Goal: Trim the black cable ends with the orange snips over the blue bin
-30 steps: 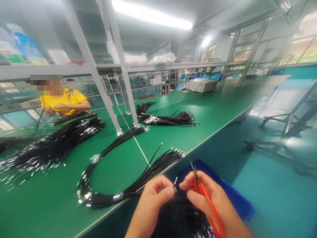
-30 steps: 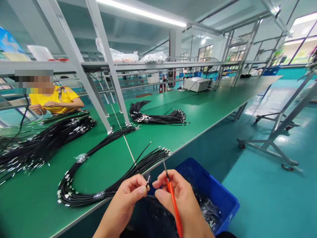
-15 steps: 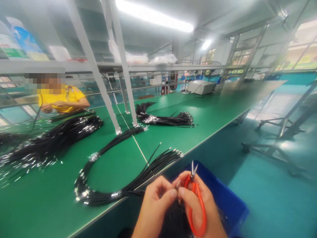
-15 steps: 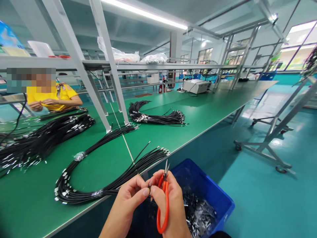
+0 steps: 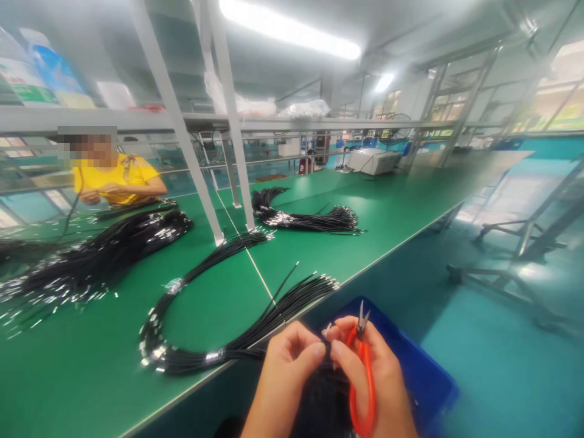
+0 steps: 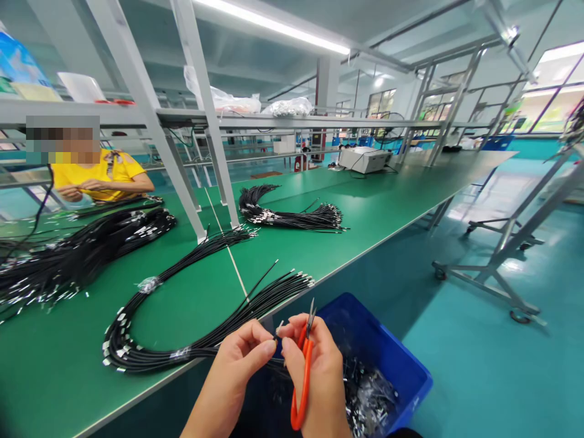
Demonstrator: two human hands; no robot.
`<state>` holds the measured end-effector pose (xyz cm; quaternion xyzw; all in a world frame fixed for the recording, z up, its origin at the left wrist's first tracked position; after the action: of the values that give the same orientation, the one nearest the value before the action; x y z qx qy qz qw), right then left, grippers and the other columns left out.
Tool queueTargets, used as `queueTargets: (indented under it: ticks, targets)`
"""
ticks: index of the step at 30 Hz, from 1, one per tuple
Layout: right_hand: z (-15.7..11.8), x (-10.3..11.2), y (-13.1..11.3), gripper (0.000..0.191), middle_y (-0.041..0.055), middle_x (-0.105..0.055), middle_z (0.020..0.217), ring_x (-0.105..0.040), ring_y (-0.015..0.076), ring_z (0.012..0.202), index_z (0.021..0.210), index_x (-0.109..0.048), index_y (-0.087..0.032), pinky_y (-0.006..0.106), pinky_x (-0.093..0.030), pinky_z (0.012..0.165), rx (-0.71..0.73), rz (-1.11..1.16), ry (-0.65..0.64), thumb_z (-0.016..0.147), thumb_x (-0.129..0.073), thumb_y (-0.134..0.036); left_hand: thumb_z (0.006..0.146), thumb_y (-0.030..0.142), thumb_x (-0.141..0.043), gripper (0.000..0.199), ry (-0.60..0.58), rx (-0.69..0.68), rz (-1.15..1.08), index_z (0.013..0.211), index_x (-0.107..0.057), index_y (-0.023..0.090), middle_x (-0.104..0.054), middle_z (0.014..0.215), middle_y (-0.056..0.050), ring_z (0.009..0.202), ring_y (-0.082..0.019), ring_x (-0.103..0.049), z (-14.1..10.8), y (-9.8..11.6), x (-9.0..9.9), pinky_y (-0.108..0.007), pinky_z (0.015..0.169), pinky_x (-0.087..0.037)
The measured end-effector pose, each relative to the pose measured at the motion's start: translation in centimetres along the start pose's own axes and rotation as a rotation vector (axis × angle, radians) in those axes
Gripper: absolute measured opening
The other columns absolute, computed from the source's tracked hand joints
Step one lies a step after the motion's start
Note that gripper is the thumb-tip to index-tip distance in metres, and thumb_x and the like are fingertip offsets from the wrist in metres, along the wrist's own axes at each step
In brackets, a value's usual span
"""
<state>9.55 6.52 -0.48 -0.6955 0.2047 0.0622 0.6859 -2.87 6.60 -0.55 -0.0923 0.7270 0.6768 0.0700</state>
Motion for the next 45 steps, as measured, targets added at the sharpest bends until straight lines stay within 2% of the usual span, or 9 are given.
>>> queueTargets:
  ticks: [8,13,23,26,30,33,37,40,45]
  targets:
    - [0.8,0.2,-0.9,0.020,-0.0036,-0.065,0.060,-0.062,0.0142,0.056,0.073,-0.060,-0.021,0.022,-0.050,0.054,0.082,-0.155,0.081,0.058,-0.073,-0.020,0.067,0.028,-0.059,0.019,0.185,-0.121,0.371,0.053,-0.050,0.019,-0.050,0.052,0.003,0.053,-0.014,-0.046,-0.5,1.0,-1.1,-0.024,0.052,-0.037]
    - [0.4,0.4,-0.6,0.019,-0.0030,-0.065,0.064,-0.064,0.0151,0.060,0.076,-0.059,-0.022,0.024,-0.052,0.058,0.081,-0.145,0.088,0.061,-0.070,-0.019,0.071,0.026,-0.058,0.018,0.207,-0.163,0.429,0.055,-0.052,0.020,-0.053,0.055,0.002,0.054,-0.015,-0.049,-0.7,0.8,-1.2,-0.025,0.053,-0.038]
    - [0.2,0.6,-1.6,0.013,0.0001,-0.064,0.068,-0.064,0.0183,0.061,0.078,-0.056,-0.023,0.027,-0.051,0.058,0.189,-0.493,0.070,0.070,-0.065,-0.024,0.075,0.023,-0.059,0.017,0.192,-0.239,0.584,0.058,-0.057,0.020,-0.059,0.062,-0.002,0.062,-0.020,-0.053,-0.9,0.5,-1.2,-0.029,0.059,-0.040]
    - [-0.2,0.3,-1.6,0.010,0.0001,-0.064,0.067,-0.062,0.0188,0.058,0.079,-0.055,-0.025,0.027,-0.049,0.055,0.237,-0.599,0.117,0.071,-0.062,-0.024,0.074,0.023,-0.059,0.017,0.196,-0.220,0.563,0.057,-0.057,0.020,-0.059,0.061,-0.002,0.061,-0.020,-0.053,-0.9,0.6,-1.2,-0.029,0.059,-0.039]
    - [-1.5,0.0,-2.5,0.008,-0.0002,-0.064,0.065,-0.058,0.0187,0.056,0.078,-0.057,-0.027,0.029,-0.046,0.056,0.352,-0.670,0.179,0.071,-0.059,-0.023,0.071,0.026,-0.062,0.017,0.195,-0.126,0.335,0.057,-0.056,0.019,-0.055,0.057,0.001,0.059,-0.018,-0.049,-0.5,0.9,-0.3,-0.027,0.059,-0.037]
    - [-1.5,0.1,-3.1,0.010,0.0009,-0.065,0.067,-0.059,0.0190,0.059,0.075,-0.061,-0.026,0.029,-0.046,0.061,0.285,-0.593,0.012,0.066,-0.064,-0.023,0.069,0.028,-0.065,0.016,0.100,-0.049,0.153,0.059,-0.057,0.018,-0.053,0.057,0.003,0.060,-0.015,-0.045,0.0,0.9,0.3,-0.025,0.061,-0.035]
    - [-0.6,0.1,-2.2,0.020,0.0006,-0.065,0.059,-0.051,0.0122,0.048,0.075,-0.067,-0.019,0.024,-0.040,0.049,-0.147,-0.310,-0.446,0.059,-0.071,-0.032,0.067,0.028,-0.069,0.015,0.000,0.013,-0.016,0.062,-0.060,0.016,-0.053,0.060,0.002,0.061,-0.013,-0.041,0.5,1.0,0.7,-0.023,0.060,-0.033]
    - [-0.7,0.2,-1.5,0.032,0.0016,-0.064,0.053,-0.040,0.0070,0.038,0.075,-0.067,-0.016,0.019,-0.030,0.039,-0.407,-0.193,-0.689,0.060,-0.070,-0.045,0.066,0.028,-0.070,0.017,-0.047,0.050,-0.083,0.060,-0.061,0.016,-0.052,0.059,0.002,0.060,-0.012,-0.039,0.5,1.1,0.6,-0.022,0.060,-0.032]
    - [-1.2,0.3,-1.4,0.031,0.0001,-0.057,0.049,-0.049,0.0127,0.044,0.077,-0.069,-0.018,0.021,-0.036,0.042,-0.515,-0.180,-0.723,0.063,-0.068,-0.046,0.065,0.031,-0.073,0.021,-0.090,0.095,-0.129,0.058,-0.061,0.016,-0.050,0.056,0.003,0.058,-0.012,-0.037,0.4,1.3,0.3,-0.023,0.059,-0.031]
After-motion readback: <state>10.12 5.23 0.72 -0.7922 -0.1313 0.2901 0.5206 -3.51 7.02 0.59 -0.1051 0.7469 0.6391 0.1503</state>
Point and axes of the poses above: each hand's wrist, its own z-axis towards the middle knuckle, its own x-axis out of the back of the hand, y = z × x, the point moved 5 cm from there along z, towards the middle knuckle
